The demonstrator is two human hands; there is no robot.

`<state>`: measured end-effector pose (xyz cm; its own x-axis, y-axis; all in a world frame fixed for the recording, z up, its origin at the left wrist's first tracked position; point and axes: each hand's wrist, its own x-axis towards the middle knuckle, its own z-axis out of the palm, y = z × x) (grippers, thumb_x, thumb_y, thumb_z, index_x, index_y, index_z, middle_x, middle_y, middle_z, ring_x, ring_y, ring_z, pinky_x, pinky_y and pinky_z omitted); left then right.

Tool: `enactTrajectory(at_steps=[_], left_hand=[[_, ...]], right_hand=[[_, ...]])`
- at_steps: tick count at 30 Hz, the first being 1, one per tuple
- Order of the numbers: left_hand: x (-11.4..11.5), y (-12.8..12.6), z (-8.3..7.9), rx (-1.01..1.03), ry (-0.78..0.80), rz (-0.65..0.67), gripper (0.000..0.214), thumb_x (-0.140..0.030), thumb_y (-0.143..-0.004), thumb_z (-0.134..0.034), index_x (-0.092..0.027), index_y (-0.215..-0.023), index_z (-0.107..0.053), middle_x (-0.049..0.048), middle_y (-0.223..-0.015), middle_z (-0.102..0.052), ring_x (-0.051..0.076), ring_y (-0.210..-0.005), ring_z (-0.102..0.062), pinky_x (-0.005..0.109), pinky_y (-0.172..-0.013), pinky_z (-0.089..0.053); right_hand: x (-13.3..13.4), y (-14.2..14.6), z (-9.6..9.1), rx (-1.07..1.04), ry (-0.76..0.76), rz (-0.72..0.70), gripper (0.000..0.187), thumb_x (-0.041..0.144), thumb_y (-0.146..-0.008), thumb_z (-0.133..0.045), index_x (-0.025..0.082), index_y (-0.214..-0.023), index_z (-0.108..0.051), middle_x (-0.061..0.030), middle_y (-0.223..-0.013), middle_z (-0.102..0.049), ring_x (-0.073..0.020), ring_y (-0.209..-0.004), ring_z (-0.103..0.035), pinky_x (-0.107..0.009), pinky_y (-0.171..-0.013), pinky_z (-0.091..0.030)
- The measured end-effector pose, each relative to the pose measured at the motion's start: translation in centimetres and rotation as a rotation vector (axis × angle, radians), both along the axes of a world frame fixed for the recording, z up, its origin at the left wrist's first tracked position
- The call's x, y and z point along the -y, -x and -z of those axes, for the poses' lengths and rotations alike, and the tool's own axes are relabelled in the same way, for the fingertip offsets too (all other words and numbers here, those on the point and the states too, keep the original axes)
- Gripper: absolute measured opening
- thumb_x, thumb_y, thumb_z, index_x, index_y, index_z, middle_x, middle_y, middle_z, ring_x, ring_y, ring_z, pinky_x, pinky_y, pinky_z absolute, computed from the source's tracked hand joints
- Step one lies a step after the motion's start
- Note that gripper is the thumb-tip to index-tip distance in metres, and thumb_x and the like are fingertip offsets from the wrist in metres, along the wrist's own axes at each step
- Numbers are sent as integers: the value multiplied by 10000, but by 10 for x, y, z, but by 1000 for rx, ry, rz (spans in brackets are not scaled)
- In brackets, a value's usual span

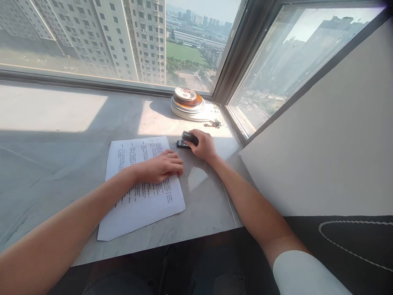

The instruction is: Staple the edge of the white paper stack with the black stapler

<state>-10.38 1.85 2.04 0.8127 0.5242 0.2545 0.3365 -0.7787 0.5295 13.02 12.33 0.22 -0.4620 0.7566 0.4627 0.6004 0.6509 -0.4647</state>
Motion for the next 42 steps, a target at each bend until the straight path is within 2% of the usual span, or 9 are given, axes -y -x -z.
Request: enactTrajectory(at_steps=[11, 18, 23, 25, 29, 31, 33, 38, 42], left_hand=[[-5, 4, 8, 31, -108, -102, 231, -198, -1035, -542, -319, -1080, -732, 27, -943, -741, 263, -971, -647, 481, -1110, -381], [-8, 8, 11, -16, -171, -133, 213, -227, -1065, -523, -310, -1092, -718, 39, -971, -751, 269, -997, -653, 505, -1115, -387], [-8, 7, 11, 10, -198, -138, 212, -209, -1051, -551, -293, -1061, -745, 53, -1064, -765, 263, -1029, -653, 500, -1127, -414], [-9, 8, 12, 2, -241, -307, 237, -202, -1055, -522, -273, -1067, -747, 80, -1138, -756, 280, -1057, -646, 493, -1058, -466], [-13, 18, 15, -83, -299, -959, 287, -201, -1045, -482, -186, -1212, -715, 175, -1253, -692, 356, -1160, -620, 529, -1004, -516], [-14, 25, 18, -153, -247, -1121, 307, -216, -1035, -496, -156, -1249, -708, 201, -1285, -681, 389, -1206, -621, 558, -1041, -515], [-15, 30, 20, -200, -182, -1119, 311, -238, -1035, -505, -153, -1239, -725, 200, -1297, -700, 398, -1227, -634, 578, -1081, -507], [-10, 17, 26, -160, -115, -932, 344, -286, -1009, -569, -181, -1278, -757, 173, -1481, -676, 407, -1392, -589, 608, -1165, -467], [-10, 5, 29, 50, -110, -782, 280, -263, -954, -617, -242, -1176, -786, 89, -1411, -719, 334, -1268, -672, 480, -1074, -545]], right_hand=[[3, 0, -3, 24, -8, -39, 184, 249, -893, -695, 232, -1076, -696, -77, -1088, -771, -278, -970, -677, -392, -832, -503], [4, 0, -5, 23, 1, -98, 313, 265, -938, -681, 251, -1251, -685, -88, -1199, -773, -301, -1067, -692, -416, -895, -527], [1, -6, -8, 60, -38, -93, 288, 361, -953, -732, 255, -1219, -699, -74, -1081, -770, -290, -1007, -669, -393, -862, -488], [-1, -13, -11, 118, -9, -100, 320, 382, -915, -784, 259, -1197, -697, -57, -1052, -765, -281, -987, -656, -371, -837, -463], [-6, -24, -12, 218, 93, -19, 303, 416, -900, -791, 237, -1118, -681, -50, -1013, -745, -247, -918, -631, -315, -747, -392], [-11, -26, -10, 229, 109, 72, 275, 438, -914, -767, 227, -1051, -656, -48, -964, -724, -232, -868, -606, -301, -704, -352], [-14, -25, -8, 218, 105, 138, 262, 443, -919, -751, 227, -980, -617, -43, -914, -697, -223, -830, -580, -297, -677, -321], [-8, -17, -9, 1, 44, 242, 294, 410, -920, -739, 233, -861, -512, -13, -805, -597, -183, -731, -500, -300, -649, -307], [19, 2, -12, -217, 70, 157, 380, 422, -921, -743, 239, -787, -438, 36, -716, -512, -139, -664, -415, -294, -628, -318]])
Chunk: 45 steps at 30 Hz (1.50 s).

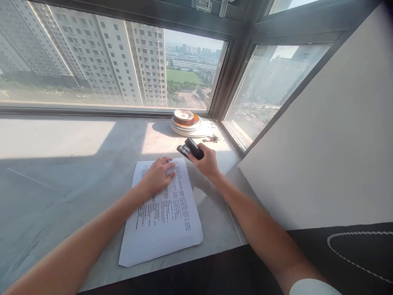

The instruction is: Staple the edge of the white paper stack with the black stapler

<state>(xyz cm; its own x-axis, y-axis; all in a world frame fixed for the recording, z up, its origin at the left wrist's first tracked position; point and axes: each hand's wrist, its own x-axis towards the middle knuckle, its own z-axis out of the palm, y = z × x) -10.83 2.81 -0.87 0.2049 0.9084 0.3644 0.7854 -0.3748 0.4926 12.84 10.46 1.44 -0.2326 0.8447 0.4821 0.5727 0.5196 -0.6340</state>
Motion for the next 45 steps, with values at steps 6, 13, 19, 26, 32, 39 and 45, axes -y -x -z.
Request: enactTrajectory(at_steps=[6, 13, 19, 26, 32, 39, 45], left_hand=[[-20, 46, -11, 199, -261, -433, 345, 1, -831, -416, -201, -935, -676, 104, -1053, -688, 290, -1022, -664, 438, -969, -526], [-29, 69, -10, 241, -280, -654, 340, 60, -812, -422, -220, -838, -612, 109, -1043, -624, 289, -930, -628, 416, -909, -493], [-28, 67, -11, 312, -226, -654, 347, 48, -815, -431, -209, -844, -662, 112, -1044, -584, 282, -946, -608, 375, -852, -487], [-32, 70, -8, 294, -205, -656, 329, 12, -818, -438, -198, -844, -689, 121, -1046, -568, 285, -922, -614, 384, -840, -491], [-32, 70, -6, 335, -201, -664, 312, -1, -812, -445, -204, -827, -682, 112, -1057, -564, 276, -915, -596, 372, -826, -487], [-30, 71, -7, 327, -202, -645, 312, 2, -807, -456, -223, -822, -672, 118, -1064, -570, 290, -900, -629, 411, -874, -497], [-27, 69, -9, 345, -229, -654, 326, 19, -780, -447, -208, -774, -681, 101, -1064, -535, 262, -904, -608, 420, -905, -472]], right_hand=[[43, 35, -10, 23, 64, -271, 316, 376, -890, -763, 232, -824, -490, 34, -777, -602, -138, -704, -514, -285, -653, -364], [73, 58, -6, 268, 40, -352, 189, 311, -923, -735, 247, -907, -558, -22, -910, -668, -197, -817, -588, -326, -654, -398], [59, 29, 4, 328, 43, -335, 143, 302, -945, -727, 258, -969, -594, -45, -965, -693, -225, -861, -616, -356, -679, -460], [14, -42, 0, 252, 106, -269, 308, 534, -1001, -635, 231, -953, -660, -36, -885, -734, -215, -799, -658, -340, -734, -503], [-57, -55, 16, 338, -5, -106, 455, 492, -1072, -491, 189, -1331, -710, -156, -1491, -675, -329, -1397, -625, -524, -1178, -503], [-71, -7, 53, 644, 63, -237, 545, 352, -1097, -502, 147, -1600, -542, -171, -1751, -382, -334, -1666, -301, -543, -1360, -300], [-43, 46, 39, 730, 84, -206, 591, 341, -1131, -450, 156, -1689, -389, -156, -1784, -315, -307, -1684, -256, -534, -1380, -259]])
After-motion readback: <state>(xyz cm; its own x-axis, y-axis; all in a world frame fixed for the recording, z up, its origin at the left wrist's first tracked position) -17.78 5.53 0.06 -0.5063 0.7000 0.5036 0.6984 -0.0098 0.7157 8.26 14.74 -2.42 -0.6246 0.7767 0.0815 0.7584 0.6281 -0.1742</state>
